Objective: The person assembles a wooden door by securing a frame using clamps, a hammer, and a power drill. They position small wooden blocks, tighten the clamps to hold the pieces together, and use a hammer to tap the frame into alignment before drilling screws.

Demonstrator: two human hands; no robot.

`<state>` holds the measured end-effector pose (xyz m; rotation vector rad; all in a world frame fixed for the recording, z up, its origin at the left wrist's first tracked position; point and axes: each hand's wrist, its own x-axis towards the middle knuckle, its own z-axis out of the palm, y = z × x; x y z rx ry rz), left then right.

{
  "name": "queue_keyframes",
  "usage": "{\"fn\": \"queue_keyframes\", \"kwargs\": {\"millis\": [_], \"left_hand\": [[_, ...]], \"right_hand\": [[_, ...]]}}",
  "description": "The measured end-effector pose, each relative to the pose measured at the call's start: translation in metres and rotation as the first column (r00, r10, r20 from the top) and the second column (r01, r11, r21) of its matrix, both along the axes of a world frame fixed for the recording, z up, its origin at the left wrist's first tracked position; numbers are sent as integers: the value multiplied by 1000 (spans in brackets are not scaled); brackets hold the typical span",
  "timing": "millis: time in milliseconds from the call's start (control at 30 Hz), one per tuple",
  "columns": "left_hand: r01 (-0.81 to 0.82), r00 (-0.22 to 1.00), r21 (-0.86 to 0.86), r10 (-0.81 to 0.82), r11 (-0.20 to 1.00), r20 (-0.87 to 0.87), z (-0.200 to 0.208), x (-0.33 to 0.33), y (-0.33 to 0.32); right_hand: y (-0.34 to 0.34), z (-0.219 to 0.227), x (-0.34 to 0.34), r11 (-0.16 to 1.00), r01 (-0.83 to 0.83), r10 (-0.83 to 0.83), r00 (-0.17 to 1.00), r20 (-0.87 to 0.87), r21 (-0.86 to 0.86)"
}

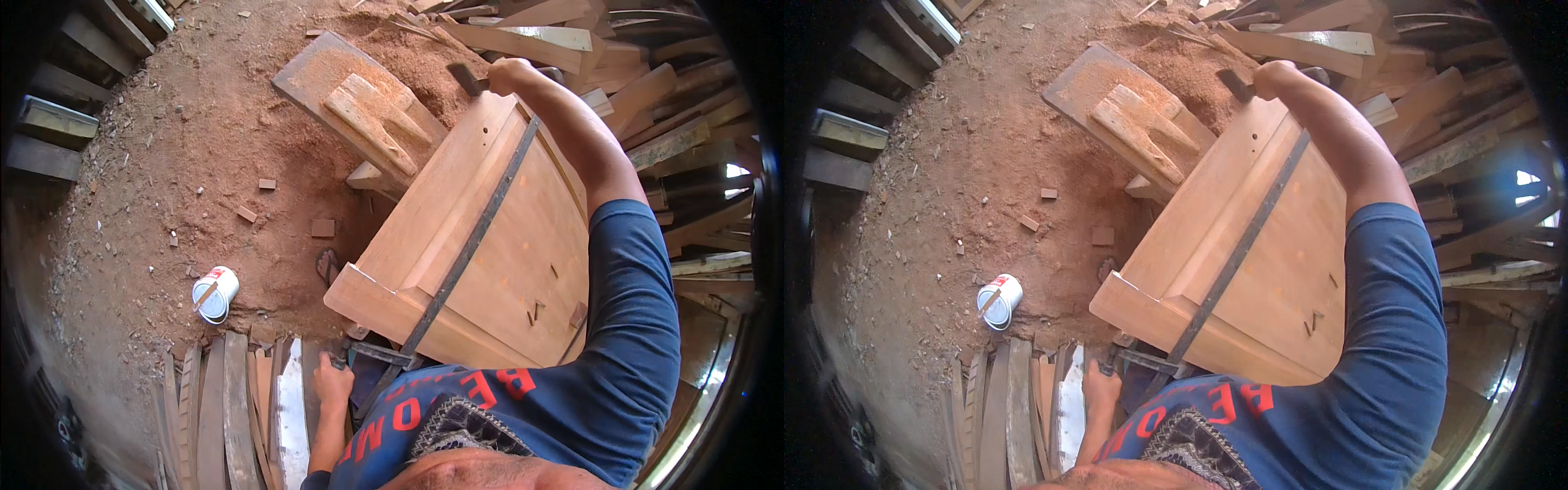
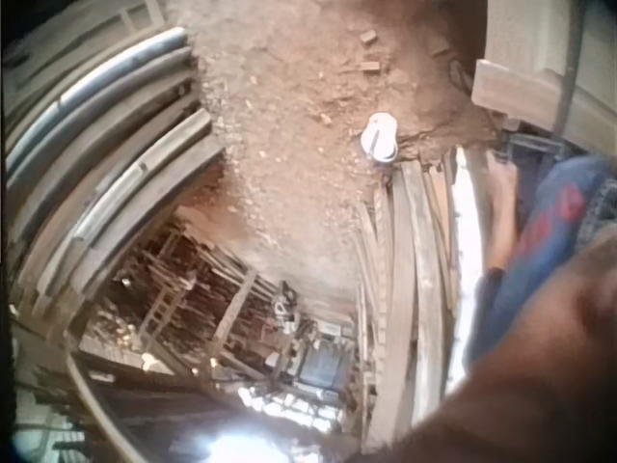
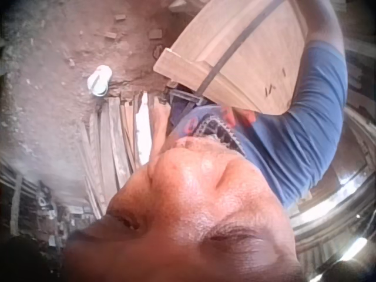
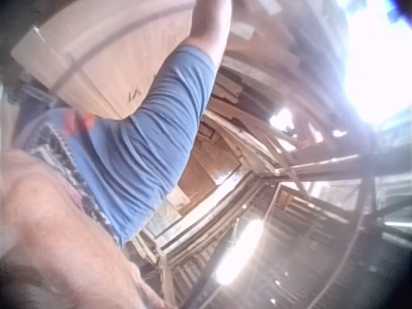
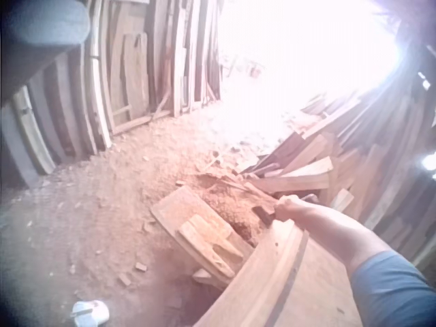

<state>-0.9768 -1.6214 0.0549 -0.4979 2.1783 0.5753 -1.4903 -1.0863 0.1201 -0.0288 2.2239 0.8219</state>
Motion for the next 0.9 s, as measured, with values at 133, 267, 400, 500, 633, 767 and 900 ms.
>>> {"fn": "queue_keyframes", "kwargs": {"millis": [133, 267, 400, 500, 633, 767, 900], "left_hand": [[-19, 1000, 29, 20, 999, -20, -3, 1, -2], [14, 999, 27, -13, 1000, -39, 9, -10, -3], [-11, 998, 46, 14, 999, -60, 0, 1, -6], [0, 994, 79, 9, 997, -111, -7, 8, -6], [15, 994, 58, -8, 998, -112, 4, 4, -7], [-32, 999, 468, 26, 883, 21, -34, 16, -35], [-505, 790, 652, -1, 566, 613, -32, -13, -49]], "right_hand": [[-45, 14, 15, 1000, -21, 20, 999, 44, 21], [-70, 25, 30, 997, -75, 72, 992, 102, 25], [-155, 78, 66, 955, 198, -183, 979, 86, -222], [-167, 55, 116, 886, 203, -166, 978, 123, -416], [-176, 49, 165, 830, 320, -254, 946, 200, -457], [-138, 73, 243, 398, 511, -602, 772, 204, -762], [-91, 68, 349, -9, 423, -779, 565, 272, -906]]}}
